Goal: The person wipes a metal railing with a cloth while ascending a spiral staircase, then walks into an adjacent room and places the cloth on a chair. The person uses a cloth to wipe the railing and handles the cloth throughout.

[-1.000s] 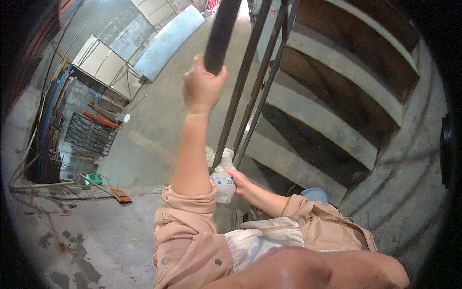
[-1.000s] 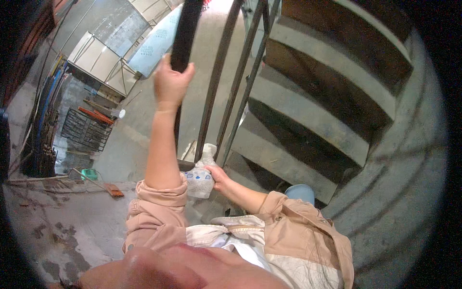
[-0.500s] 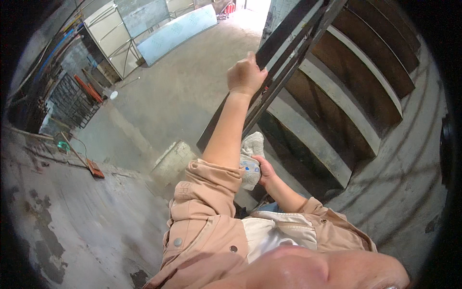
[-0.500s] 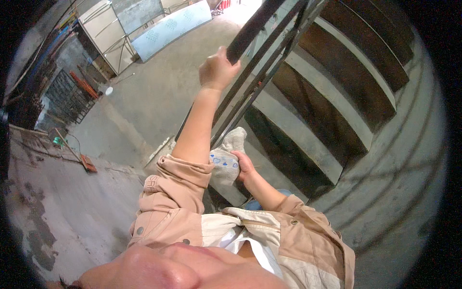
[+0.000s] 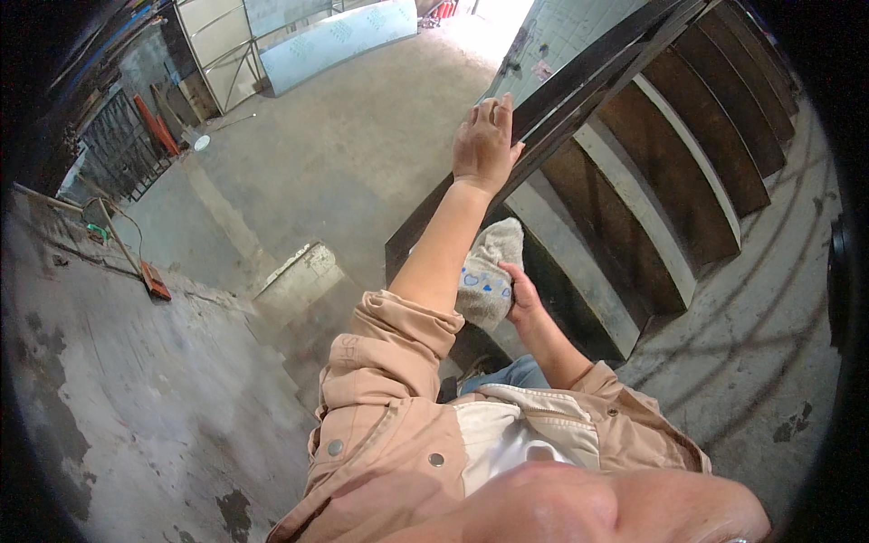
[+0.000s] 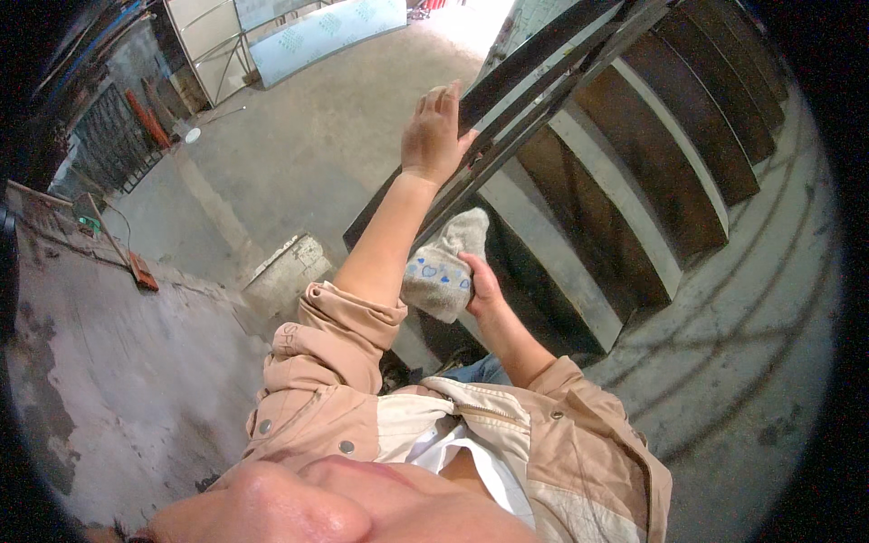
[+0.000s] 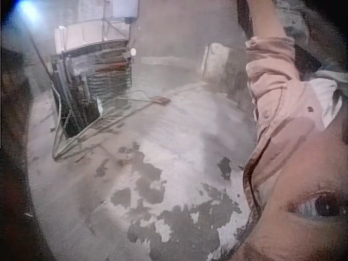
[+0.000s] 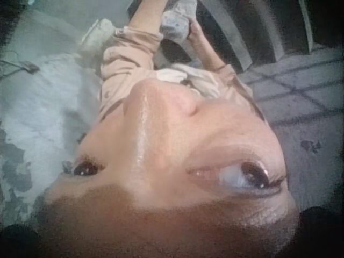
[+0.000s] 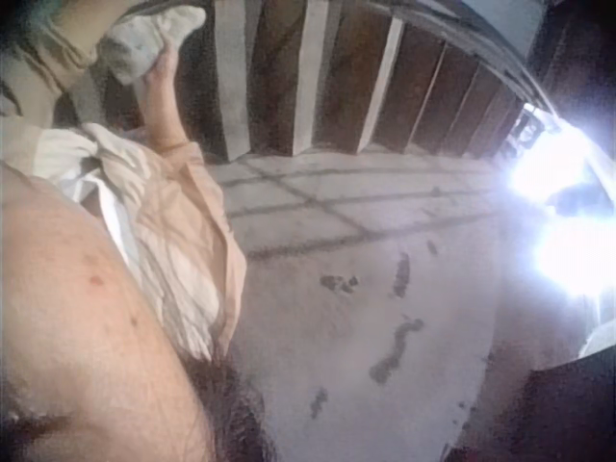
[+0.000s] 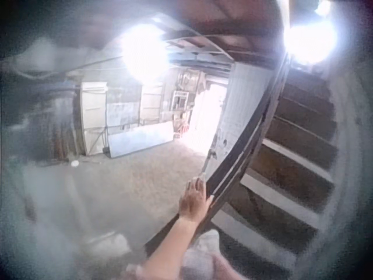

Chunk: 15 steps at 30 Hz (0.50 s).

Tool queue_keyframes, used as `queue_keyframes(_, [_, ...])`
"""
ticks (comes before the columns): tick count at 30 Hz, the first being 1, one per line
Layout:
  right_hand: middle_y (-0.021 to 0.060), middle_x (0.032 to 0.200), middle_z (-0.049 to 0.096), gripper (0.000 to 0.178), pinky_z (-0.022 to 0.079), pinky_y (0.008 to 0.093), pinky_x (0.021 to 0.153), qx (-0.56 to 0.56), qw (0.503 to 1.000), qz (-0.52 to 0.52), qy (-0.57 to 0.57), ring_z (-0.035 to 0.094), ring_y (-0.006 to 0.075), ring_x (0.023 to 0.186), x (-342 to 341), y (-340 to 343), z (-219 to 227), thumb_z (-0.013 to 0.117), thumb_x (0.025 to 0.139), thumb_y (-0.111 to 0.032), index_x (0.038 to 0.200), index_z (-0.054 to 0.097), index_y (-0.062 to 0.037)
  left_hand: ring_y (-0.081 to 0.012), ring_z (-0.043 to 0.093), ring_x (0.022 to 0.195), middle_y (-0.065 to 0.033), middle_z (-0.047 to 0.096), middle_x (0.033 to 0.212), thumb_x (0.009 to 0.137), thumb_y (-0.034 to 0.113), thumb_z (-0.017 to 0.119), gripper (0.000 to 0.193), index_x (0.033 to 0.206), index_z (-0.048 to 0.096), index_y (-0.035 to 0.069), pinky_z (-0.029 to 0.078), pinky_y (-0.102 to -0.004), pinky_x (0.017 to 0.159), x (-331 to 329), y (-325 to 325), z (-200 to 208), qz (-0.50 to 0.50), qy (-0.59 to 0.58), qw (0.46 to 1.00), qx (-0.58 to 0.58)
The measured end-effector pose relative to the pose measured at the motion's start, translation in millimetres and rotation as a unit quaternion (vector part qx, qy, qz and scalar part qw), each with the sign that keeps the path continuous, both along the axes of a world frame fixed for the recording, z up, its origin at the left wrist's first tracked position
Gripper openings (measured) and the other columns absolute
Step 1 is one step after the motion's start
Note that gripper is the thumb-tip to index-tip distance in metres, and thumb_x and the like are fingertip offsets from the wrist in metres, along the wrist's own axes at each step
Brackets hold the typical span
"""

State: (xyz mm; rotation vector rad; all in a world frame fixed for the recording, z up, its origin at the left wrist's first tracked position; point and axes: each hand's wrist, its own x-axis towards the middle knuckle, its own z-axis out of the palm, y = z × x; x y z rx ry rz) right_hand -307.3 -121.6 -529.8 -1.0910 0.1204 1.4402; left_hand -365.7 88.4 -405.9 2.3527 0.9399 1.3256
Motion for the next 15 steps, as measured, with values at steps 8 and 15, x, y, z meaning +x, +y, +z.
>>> queue_keyframes(8, [0.0114, 0.107, 0.065, 0.038, 0.054, 0.0399, 0.081, 0.046, 0.997, 0.012, -0.069, 0.065, 0.0239, 0.093, 11, 16, 34, 0.061, 0.089, -0.026, 0.119, 0.055, -0.0028, -0.0382, 0.036, 0.127, -0.0169, 0.038, 0.138, 0.079, 0.033, 0.07, 0.07, 0.137, 0.038, 0.011, 0.033, -0.0527, 0.1, -64, -77, -49, -0.044, -0.161, 0.983, 0.075])
queue_keyframes(15, [0.0073, 0.122, 0.054, 0.058, 0.042, 0.0327, 0.095, 0.08, 0.846, 0.419, -0.32, 0.05, 0.0155, 0.111, -30, 10, 64, 0.057, 0.092, -0.048, 0.131, 0.047, -0.005, -0.0442, 0.031, 0.13, -0.0237, 0.024, 0.144, 0.054, 0.028, 0.089, 0.109, 0.142, 0.027, 0.014, 0.032, -0.05, 0.105, -124, -188, -108, -0.087, -0.131, 0.937, -0.312])
